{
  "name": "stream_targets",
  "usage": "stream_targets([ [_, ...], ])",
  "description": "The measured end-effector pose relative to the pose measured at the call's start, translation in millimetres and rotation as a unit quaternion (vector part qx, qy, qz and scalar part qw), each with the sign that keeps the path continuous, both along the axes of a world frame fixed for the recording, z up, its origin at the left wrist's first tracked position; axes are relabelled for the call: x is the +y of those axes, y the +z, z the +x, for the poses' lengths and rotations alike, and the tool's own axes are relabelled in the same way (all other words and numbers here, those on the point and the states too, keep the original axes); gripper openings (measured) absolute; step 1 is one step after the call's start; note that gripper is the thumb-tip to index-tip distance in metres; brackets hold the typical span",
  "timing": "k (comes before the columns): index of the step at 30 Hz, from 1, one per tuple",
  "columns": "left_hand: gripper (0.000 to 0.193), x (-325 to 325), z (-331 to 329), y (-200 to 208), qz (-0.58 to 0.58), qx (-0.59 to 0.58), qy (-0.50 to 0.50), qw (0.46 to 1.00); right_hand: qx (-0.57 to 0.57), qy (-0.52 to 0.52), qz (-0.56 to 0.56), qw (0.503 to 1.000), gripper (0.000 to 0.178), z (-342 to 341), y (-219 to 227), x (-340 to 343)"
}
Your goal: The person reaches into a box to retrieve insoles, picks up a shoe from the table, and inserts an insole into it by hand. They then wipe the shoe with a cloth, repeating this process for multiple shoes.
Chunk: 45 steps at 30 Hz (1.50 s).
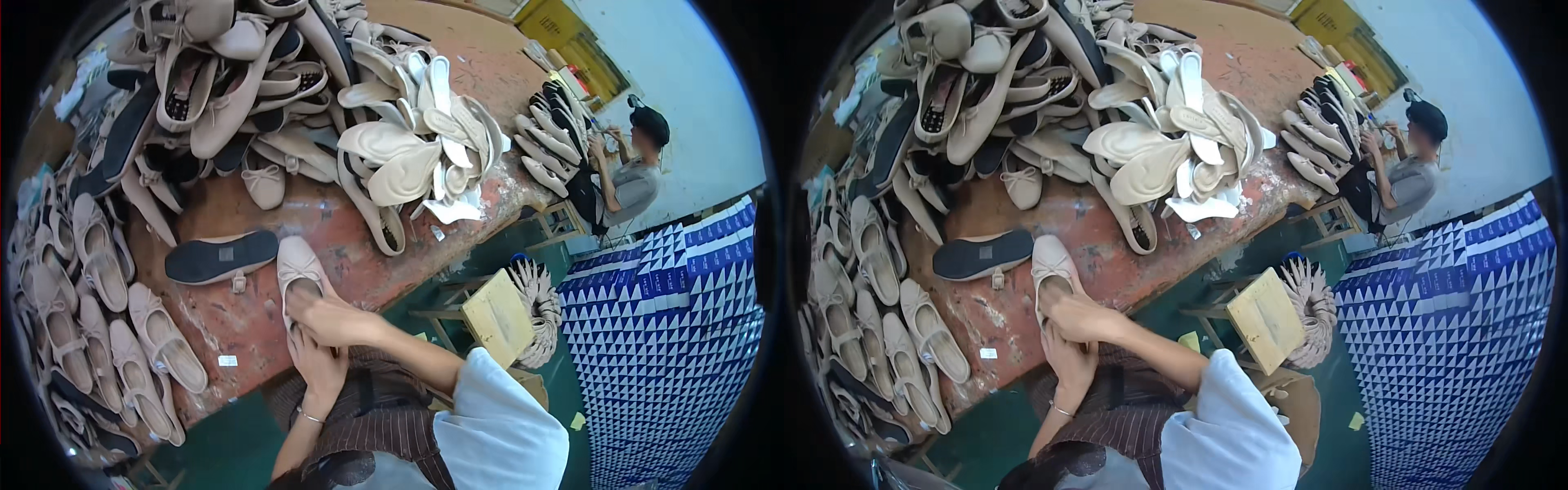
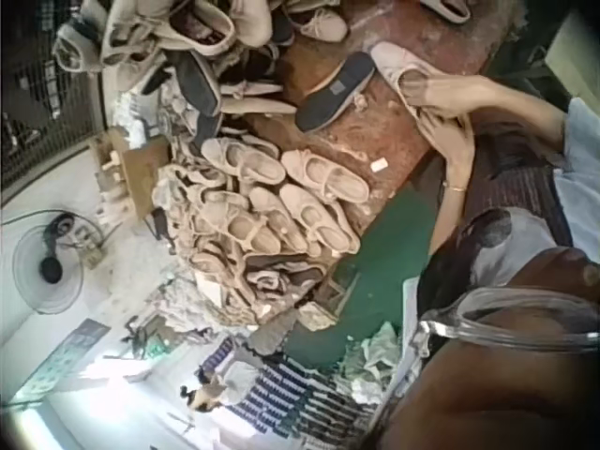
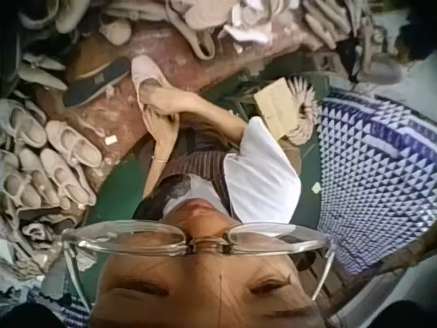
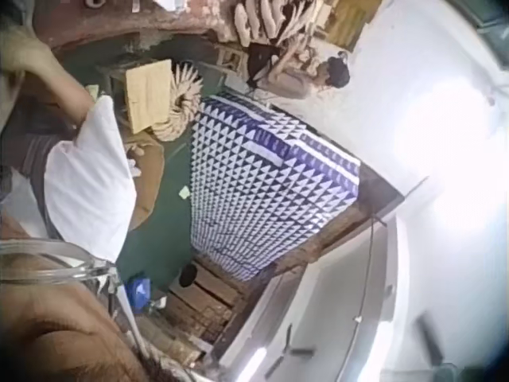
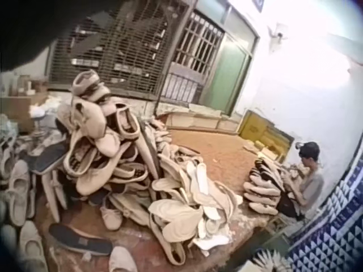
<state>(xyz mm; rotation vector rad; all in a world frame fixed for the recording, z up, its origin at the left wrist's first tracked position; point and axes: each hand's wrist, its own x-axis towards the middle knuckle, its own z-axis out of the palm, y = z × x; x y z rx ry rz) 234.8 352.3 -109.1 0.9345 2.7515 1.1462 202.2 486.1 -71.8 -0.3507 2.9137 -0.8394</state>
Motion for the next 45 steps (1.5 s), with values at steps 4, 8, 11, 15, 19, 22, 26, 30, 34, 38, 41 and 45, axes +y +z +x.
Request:
stream_targets([
  [4,0.024,-57.4,-31.4,-3.3,0.104,-0.167,-0.024,0.980,-0.025,-0.138,-0.352,0.925,0.018,47.6,66.7,95.3],
  [8,0.064,-207.7,-92.8,58.4,0.366,-0.202,0.287,0.862,0.220,-0.479,-0.263,0.808,0.022,34.1,91.8,178.0],
  [11,0.049,-290.6,-176.8,146.5,0.146,0.078,0.389,0.906,0.144,-0.574,-0.197,0.782,0.035,18.5,93.8,201.3],
  [15,0.045,-231.2,-219.0,170.0,0.018,0.326,0.350,0.878,0.081,-0.594,0.023,0.800,0.069,-13.9,84.1,204.2],
  [19,0.064,-87.4,-202.5,80.3,-0.108,0.167,-0.076,0.977,-0.018,-0.617,0.119,0.778,0.095,-41.1,75.0,209.9],
  [22,0.084,-24.8,-208.7,37.0,-0.236,0.190,-0.175,0.937,-0.043,-0.607,0.103,0.787,0.090,-41.1,71.4,214.5],
  [26,0.056,-9.4,-218.0,49.1,-0.232,0.108,-0.173,0.951,0.019,-0.617,-0.019,0.787,0.047,-24.1,64.0,214.5],
  [30,0.055,-35.3,-193.8,90.2,-0.013,0.170,-0.085,0.982,0.196,-0.533,-0.277,0.775,0.030,-2.7,63.9,198.7],
  [34,0.081,-82.0,-123.1,90.0,0.403,-0.179,0.097,0.892,0.216,-0.367,-0.536,0.729,0.046,11.7,75.1,160.1],
  [38,0.084,-107.1,-62.5,31.4,0.387,-0.166,0.097,0.902,-0.024,-0.254,-0.714,0.652,0.067,14.2,66.5,97.1],
  [41,0.081,-112.4,-33.7,-5.5,0.314,-0.205,0.210,0.903,-0.189,-0.174,-0.801,0.542,0.069,16.0,36.0,52.1],
  [45,0.064,-119.8,-17.8,-6.5,0.089,-0.087,0.336,0.934,-0.272,-0.236,-0.752,0.552,0.048,25.0,6.9,21.6],
])
